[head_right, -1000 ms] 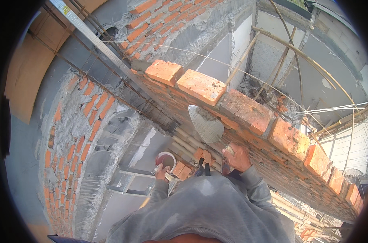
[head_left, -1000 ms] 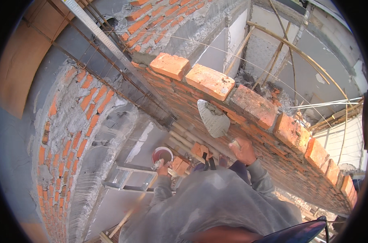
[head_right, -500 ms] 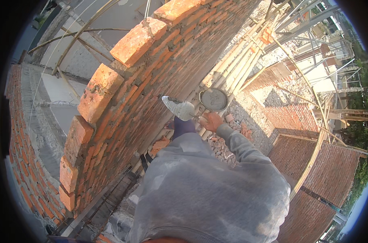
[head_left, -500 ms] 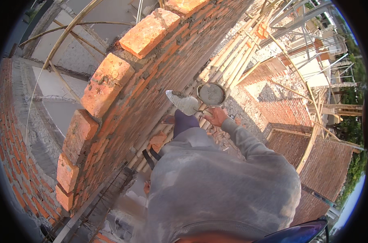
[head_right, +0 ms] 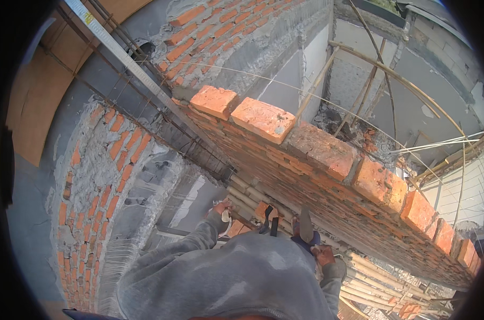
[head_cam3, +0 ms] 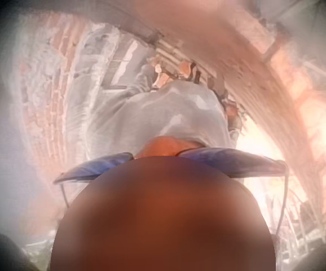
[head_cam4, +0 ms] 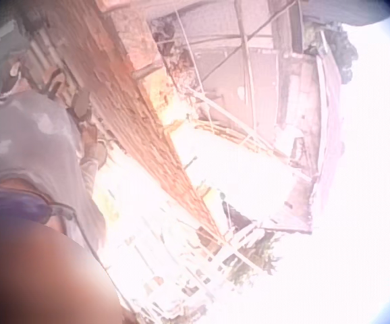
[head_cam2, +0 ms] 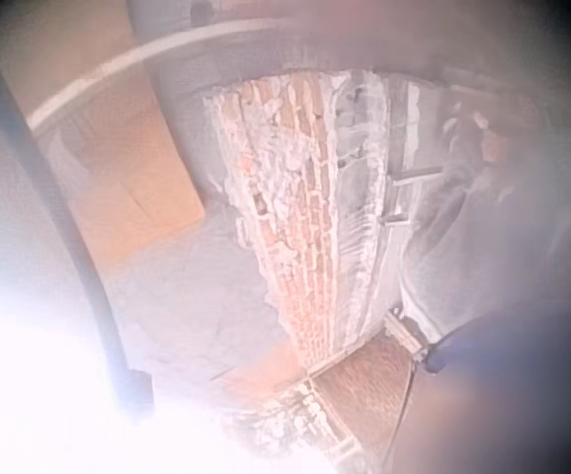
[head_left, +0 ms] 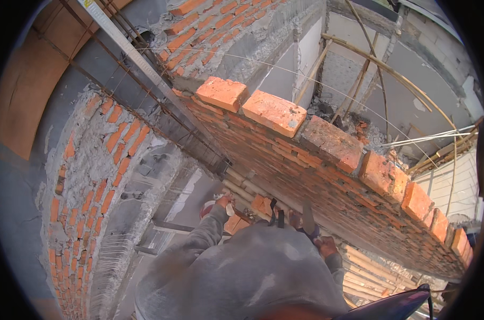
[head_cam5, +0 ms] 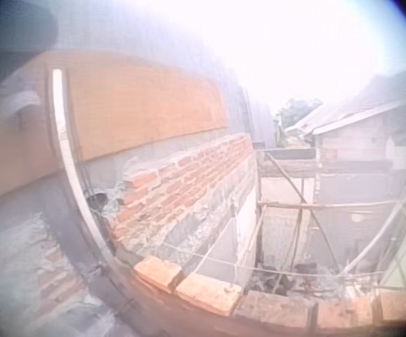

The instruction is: The person lays bricks on a partially built wall using a trowel to apply mortar and a hammer to adjust brick positions. The person repeatedly scoops mortar, places bricks, and taps them into alignment along a guide string.

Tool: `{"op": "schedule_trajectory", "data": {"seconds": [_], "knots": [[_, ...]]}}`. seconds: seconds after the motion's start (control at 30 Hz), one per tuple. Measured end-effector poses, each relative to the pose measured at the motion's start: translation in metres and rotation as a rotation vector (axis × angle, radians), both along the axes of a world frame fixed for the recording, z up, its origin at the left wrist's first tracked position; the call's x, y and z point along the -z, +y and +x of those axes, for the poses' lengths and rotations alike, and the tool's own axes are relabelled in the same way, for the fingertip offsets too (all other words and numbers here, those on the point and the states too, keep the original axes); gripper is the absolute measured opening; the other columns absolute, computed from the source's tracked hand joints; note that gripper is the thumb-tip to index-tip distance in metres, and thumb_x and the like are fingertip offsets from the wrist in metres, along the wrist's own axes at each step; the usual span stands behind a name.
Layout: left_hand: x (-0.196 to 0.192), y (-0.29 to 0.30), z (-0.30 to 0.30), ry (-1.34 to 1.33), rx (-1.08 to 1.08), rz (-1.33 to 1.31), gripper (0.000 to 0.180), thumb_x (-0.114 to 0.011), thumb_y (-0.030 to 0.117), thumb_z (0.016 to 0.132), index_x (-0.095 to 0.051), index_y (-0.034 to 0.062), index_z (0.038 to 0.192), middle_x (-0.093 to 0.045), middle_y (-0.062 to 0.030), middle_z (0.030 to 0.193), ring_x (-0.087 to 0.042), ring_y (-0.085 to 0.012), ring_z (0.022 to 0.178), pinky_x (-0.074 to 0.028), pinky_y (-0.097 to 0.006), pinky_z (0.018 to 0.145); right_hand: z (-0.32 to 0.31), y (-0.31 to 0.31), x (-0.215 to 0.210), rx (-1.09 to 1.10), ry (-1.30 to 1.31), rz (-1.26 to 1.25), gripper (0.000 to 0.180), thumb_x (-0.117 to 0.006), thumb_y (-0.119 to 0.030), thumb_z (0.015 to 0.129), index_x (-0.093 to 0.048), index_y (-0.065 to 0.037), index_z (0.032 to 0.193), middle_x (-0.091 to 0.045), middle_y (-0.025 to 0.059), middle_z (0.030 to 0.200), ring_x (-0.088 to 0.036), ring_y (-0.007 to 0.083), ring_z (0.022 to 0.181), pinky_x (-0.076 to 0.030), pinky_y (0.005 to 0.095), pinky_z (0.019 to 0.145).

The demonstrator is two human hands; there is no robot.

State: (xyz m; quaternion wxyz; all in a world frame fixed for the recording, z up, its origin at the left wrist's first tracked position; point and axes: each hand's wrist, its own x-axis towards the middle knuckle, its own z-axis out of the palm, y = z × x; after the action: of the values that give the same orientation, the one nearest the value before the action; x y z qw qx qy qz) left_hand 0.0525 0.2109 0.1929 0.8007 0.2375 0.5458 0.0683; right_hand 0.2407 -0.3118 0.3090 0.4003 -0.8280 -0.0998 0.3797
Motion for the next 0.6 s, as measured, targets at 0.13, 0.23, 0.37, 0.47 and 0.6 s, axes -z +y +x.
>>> {"op": "schedule_trajectory", "data": {"seconds": [0.13,0.23,0.37,0.47,0.6], "knots": [[-0.006,-0.033,-0.058,-0.056,-0.130,-0.071,0.049,-0.059,0.008,0.100,-0.045,0.0190,0.146,-0.066,-0.0108,0.094,-0.054,-0.0126,0.057,-0.049,-0.027,0.048,0.075,0.152,-0.071,-0.443,0.118,0.172,0.030,-0.071,-0.026,0.097,-0.063,0.001,0.089,-0.060,0.0069,0.068,-0.059,0.0145,0.060,-0.045,0.0362,0.053],[0.006,-0.073,-0.133,0.099,-0.282,-0.041,0.048,-0.061,0.008,0.099,-0.047,0.0172,0.145,-0.067,-0.0120,0.096,-0.058,-0.0145,0.059,-0.051,-0.028,0.050,0.082,0.268,-0.119,-0.665,-0.239,0.383,0.035,-0.069,-0.028,0.099,-0.057,0.001,0.083,-0.055,0.0094,0.066,-0.056,0.0164,0.057,-0.044,0.0390,0.053],[0.019,-0.146,-0.214,0.164,-0.198,0.194,0.038,-0.057,0.014,0.102,-0.052,0.0112,0.140,-0.069,-0.0127,0.096,-0.064,-0.0211,0.066,-0.056,-0.035,0.057,0.074,0.376,-0.166,-0.671,-0.271,0.554,0.037,-0.067,-0.031,0.099,-0.056,0.002,0.086,-0.058,0.0205,0.070,-0.065,0.0309,0.069,-0.048,0.0462,0.067],[0.021,-0.188,-0.237,0.272,-0.148,0.203,0.039,-0.057,0.014,0.102,-0.052,0.0107,0.141,-0.070,-0.0132,0.096,-0.065,-0.0218,0.066,-0.055,-0.036,0.057,0.064,0.428,-0.179,-0.617,-0.508,0.607,0.037,-0.067,-0.032,0.099,-0.059,0.003,0.090,-0.063,0.0263,0.077,-0.066,0.0420,0.077,-0.049,0.0502,0.072],[0.015,-0.223,-0.239,0.328,-0.109,0.173,0.041,-0.057,0.014,0.102,-0.052,0.0100,0.142,-0.070,-0.0139,0.096,-0.065,-0.0229,0.067,-0.055,-0.037,0.058,0.071,0.452,-0.172,-0.560,-0.549,0.677,0.034,-0.066,-0.032,0.098,-0.061,0.001,0.092,-0.064,0.0226,0.076,-0.064,0.0400,0.072,-0.049,0.0485,0.068]]}}
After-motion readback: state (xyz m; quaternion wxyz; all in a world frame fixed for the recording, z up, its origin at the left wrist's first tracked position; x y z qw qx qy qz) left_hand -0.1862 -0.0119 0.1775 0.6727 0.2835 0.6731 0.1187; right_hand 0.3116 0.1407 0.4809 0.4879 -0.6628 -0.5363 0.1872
